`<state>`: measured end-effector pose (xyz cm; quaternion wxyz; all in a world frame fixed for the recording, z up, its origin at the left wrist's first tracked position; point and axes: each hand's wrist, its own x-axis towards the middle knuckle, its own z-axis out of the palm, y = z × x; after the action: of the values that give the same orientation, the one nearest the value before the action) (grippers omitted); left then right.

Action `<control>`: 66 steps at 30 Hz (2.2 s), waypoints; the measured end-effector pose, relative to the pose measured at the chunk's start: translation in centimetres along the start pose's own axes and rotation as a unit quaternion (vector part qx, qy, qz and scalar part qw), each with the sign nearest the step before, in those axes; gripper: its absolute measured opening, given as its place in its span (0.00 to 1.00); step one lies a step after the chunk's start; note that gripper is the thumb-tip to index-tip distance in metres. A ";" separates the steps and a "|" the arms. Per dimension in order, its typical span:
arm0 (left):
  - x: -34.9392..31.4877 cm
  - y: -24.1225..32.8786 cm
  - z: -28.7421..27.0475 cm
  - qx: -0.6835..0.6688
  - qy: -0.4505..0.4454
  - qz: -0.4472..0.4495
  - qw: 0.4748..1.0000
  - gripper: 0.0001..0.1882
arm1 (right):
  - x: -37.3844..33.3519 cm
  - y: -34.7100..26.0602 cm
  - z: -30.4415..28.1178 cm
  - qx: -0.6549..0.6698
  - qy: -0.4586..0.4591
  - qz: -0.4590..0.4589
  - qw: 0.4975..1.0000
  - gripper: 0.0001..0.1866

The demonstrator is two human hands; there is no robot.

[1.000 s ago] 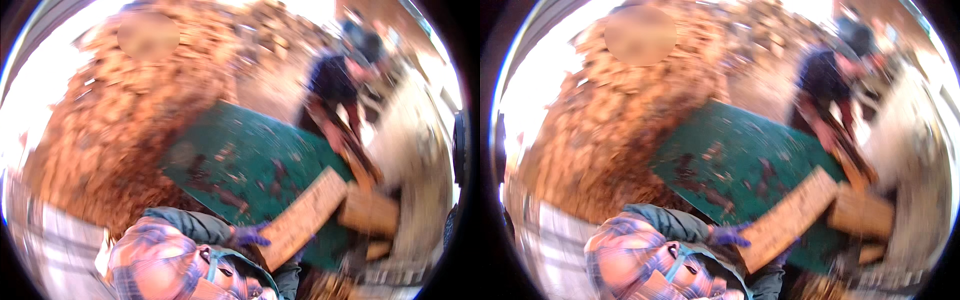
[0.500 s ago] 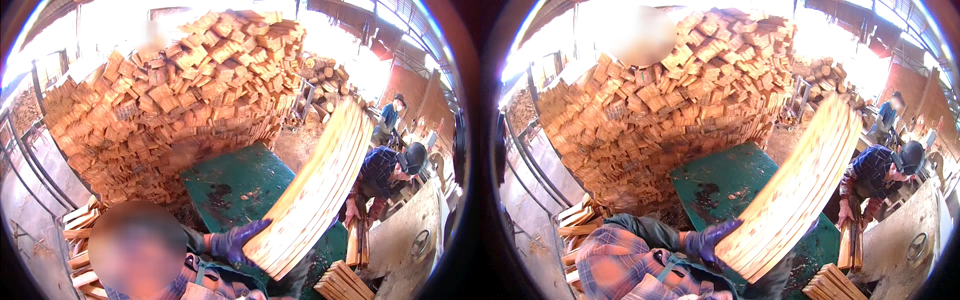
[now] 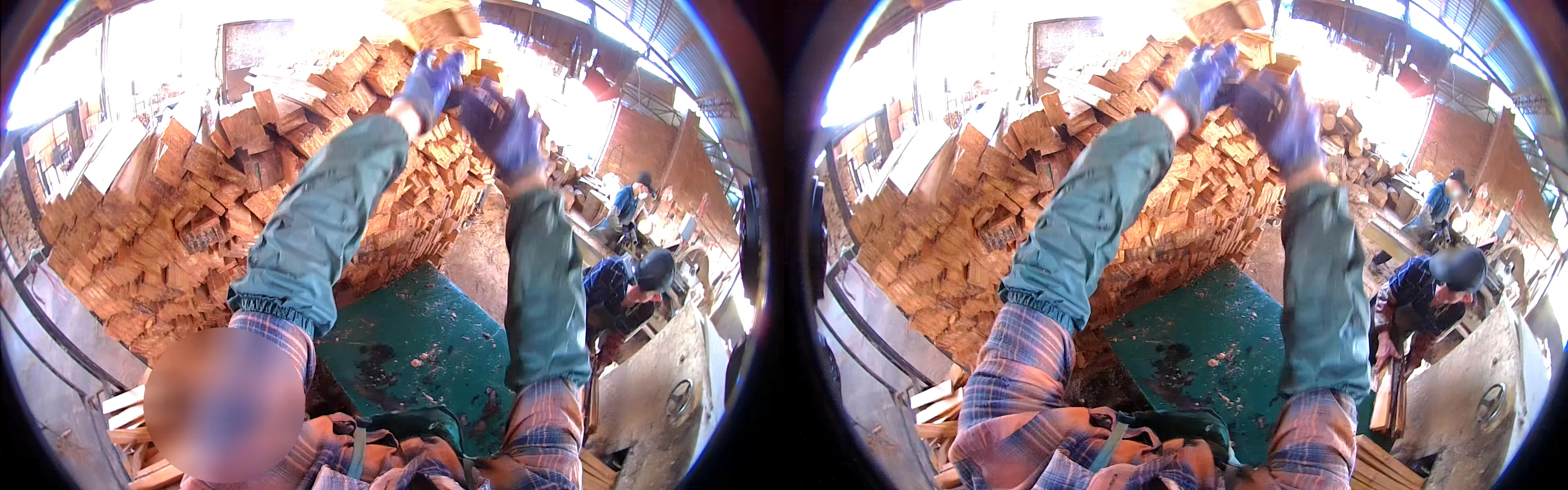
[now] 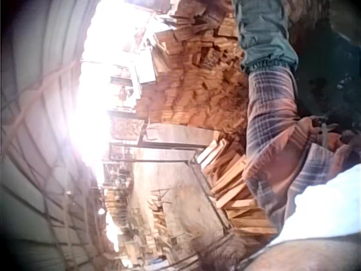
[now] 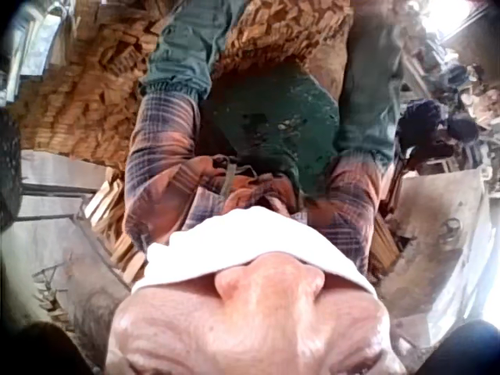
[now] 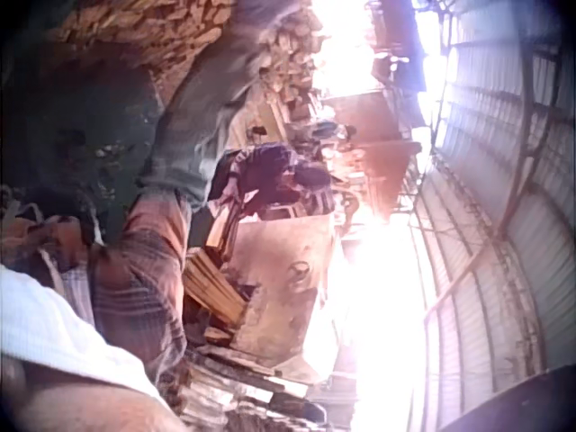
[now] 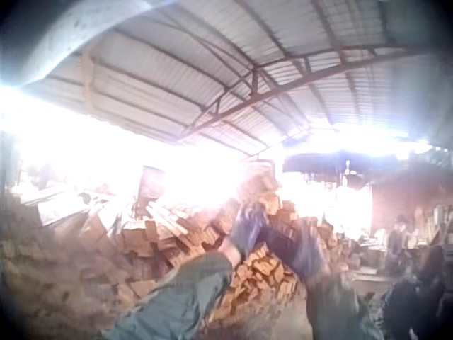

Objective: The person picks up pieces of cut wood from a green workbench and stacks them onto a large pile of lumber. The person handles the wood with gloved hands, moving pieces individually or in small groups to build up the stack.

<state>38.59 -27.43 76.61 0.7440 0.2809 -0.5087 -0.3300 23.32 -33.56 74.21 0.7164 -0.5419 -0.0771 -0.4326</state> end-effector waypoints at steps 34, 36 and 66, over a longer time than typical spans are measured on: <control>-48.1 -64.6 44.7 0.498 -0.557 -0.141 0.649 0.34 | -85.3 3.3 -33.0 -0.193 0.711 0.289 0.611 0.46; -48.8 -62.1 40.9 0.520 -0.527 -0.153 0.654 0.35 | -84.1 6.1 -30.9 -0.229 0.720 0.257 0.602 0.46; -59.4 -46.7 29.2 0.539 -0.457 -0.188 0.682 0.57 | -98.1 12.8 6.6 -0.407 0.677 0.596 0.141 0.57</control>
<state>-14.22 -12.85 16.97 0.0611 0.5372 -0.8123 -0.2186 -25.49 25.05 10.93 0.1905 -0.1207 0.9737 -0.0320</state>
